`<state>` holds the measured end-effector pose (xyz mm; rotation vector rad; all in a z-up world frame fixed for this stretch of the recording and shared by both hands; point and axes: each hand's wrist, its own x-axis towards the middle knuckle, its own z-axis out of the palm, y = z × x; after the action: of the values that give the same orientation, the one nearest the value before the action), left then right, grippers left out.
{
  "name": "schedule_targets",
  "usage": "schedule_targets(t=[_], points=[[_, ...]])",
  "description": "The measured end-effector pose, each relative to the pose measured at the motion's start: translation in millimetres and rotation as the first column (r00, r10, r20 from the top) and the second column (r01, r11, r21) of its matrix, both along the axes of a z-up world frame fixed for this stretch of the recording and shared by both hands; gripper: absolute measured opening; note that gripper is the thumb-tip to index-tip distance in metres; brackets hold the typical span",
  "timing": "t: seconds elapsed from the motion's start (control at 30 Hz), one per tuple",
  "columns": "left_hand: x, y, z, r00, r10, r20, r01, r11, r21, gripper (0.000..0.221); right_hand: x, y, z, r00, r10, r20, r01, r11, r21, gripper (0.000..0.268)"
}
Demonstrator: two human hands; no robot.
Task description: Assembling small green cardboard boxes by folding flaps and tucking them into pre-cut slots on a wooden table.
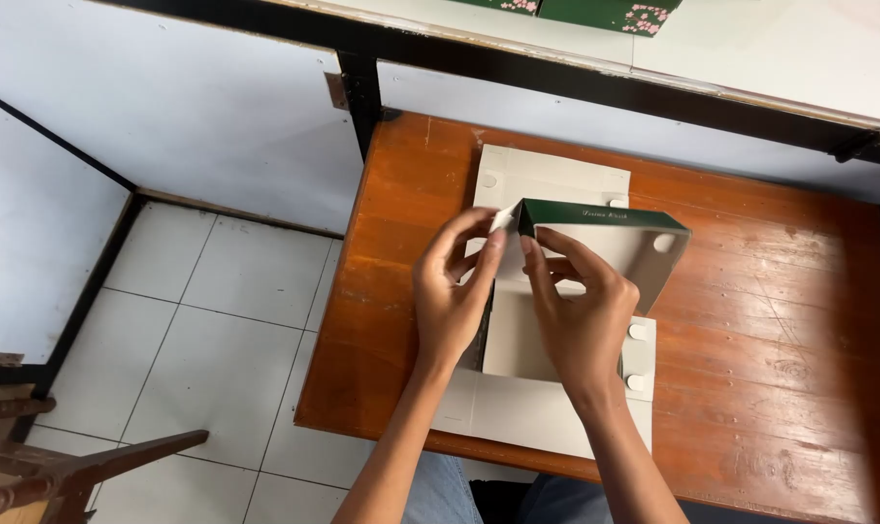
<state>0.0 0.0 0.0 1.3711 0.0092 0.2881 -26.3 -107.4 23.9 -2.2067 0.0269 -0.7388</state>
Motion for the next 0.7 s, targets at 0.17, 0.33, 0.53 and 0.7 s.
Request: schedule_targets(t=[0.17,0.33,0.53,0.7], points=[[5,4,-7,0.996,-0.086,-0.037,0.084,0.995,-0.062,0.022,-1,0,5,0.995,0.058,-0.076,-0.048,0.991,0.128,0.014],[6,8,-10,0.989,-0.141,-0.044,0.136,0.985,-0.109,0.027,-3,5,7,0.990,0.114,-0.085,-0.087,0.959,0.269,0.018],[4,8,-2,0.987,-0.161,-0.005,0.160,0.986,-0.053,0.030,-4,8,7,0.992,0.109,-0.069,-0.084,0.952,0.294,0.015],[0,7,3,0.995,-0.099,0.028,0.099,0.995,0.002,0.028,-7,12,13,0.994,0.091,-0.054,-0.074,0.963,0.258,0.015]])
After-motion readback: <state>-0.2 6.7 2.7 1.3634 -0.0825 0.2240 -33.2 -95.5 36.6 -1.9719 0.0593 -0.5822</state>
